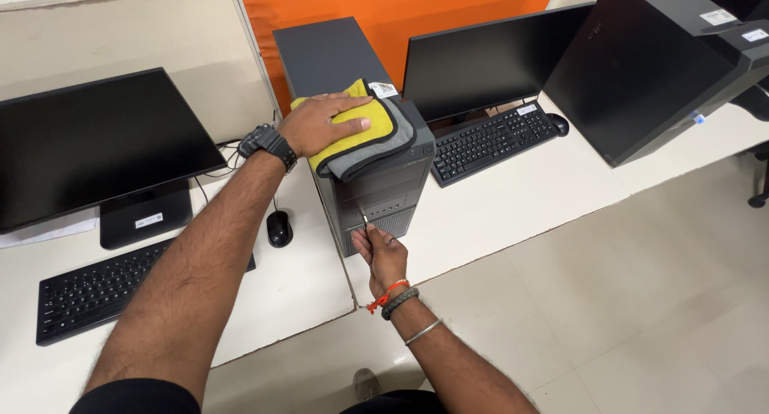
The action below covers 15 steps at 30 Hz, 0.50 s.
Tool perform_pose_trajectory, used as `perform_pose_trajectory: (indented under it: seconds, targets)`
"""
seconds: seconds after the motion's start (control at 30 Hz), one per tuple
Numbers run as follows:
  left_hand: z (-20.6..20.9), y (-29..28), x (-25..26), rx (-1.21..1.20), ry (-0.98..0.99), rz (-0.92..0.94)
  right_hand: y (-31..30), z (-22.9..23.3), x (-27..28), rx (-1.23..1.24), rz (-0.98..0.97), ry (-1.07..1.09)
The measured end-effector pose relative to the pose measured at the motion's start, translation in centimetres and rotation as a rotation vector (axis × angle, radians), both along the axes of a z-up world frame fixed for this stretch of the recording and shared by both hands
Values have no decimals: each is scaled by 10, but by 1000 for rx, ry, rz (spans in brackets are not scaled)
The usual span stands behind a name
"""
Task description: The person wipes a computer monitor, keyboard, and mouse with a yellow cloth. They then clean the exterior of a computer tower, insert a key into the lock, and wipe the tower again. Finally, they wipe the keyboard and mouse once more.
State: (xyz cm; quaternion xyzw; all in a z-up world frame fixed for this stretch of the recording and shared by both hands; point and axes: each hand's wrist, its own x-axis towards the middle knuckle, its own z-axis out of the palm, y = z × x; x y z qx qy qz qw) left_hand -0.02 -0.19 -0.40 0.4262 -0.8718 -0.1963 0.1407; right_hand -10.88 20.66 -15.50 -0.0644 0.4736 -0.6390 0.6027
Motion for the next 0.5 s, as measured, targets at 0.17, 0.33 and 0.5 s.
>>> perform_pose_trajectory:
  seconds: [0.17, 0.33, 0.5]
  targets:
    - [-2, -3, 1, -22, 10, -28, -1, 3, 2, 29, 6, 53]
    - [-1, -1, 0, -13, 10, -16, -1, 4, 3, 18, -13, 25]
    - [-2, -4, 3, -49, 37, -56, -2, 0, 5, 16, -43, 42]
